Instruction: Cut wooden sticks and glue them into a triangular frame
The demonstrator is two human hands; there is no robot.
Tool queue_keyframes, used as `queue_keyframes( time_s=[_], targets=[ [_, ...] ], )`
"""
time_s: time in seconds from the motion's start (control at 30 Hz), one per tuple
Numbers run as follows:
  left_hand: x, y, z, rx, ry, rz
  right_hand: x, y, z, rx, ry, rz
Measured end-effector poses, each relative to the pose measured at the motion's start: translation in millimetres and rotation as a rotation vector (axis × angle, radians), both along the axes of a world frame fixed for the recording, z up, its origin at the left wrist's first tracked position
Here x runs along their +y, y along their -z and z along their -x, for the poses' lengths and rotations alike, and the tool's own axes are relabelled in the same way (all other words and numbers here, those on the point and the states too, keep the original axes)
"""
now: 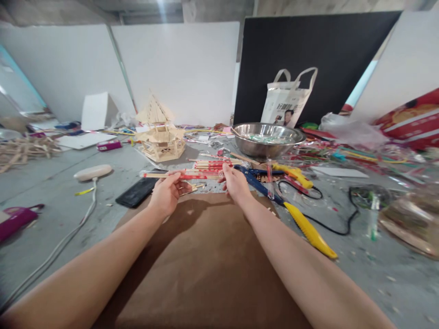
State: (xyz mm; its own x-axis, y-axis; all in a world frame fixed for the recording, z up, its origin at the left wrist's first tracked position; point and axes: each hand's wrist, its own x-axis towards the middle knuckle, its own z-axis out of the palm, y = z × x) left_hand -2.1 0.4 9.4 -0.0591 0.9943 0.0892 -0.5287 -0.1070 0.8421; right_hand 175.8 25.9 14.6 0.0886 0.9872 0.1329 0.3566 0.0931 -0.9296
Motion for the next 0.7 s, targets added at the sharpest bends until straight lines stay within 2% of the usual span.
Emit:
queue_keyframes(
  time_s=[0.07, 0.1, 0.2, 0.27, 0.33, 0.5, 0.57, 0.7],
  targets=[
    [-1.7, 1.1, -1.2, 0.005, 0.042, -0.006, -9.5, -2.8, 15.5, 0.453, -0.040, 0.219],
    [-2.8, 1.5, -2.1, 0.014, 0.074, -0.005, -13.5, -3.1, 20.6, 0.619, -0.055, 0.272],
    [-6.0, 2.0, -4.1, 0.047, 0.215, 0.027, -19.7, -0.4, 24.7, 0.871, -0.062, 0.267],
    [-6.2, 0.7, -2.9, 0.052, 0.300, 0.053, -18.2, 2.6, 20.3, 0.917, -0.038, 0.224],
    [-4.4, -1.9, 1.0, 0.044, 0.309, 0.066, -13.7, 5.5, 13.4, 0.932, -0.001, 0.183],
    [2.4, -7.5, 14.5, 0.149, 0.155, 0.082, -3.3, 9.0, -1.4, 0.912, 0.013, 0.077],
    [3.2, -6.5, 16.1, 0.340, 0.158, 0.045, -1.7, 8.9, -5.1, 0.918, 0.001, 0.055],
    [1.5, -0.5, 9.9, 0.956, 0.196, -0.165, -0.4, 8.9, -9.8, 0.960, -0.021, 0.051]
  ],
)
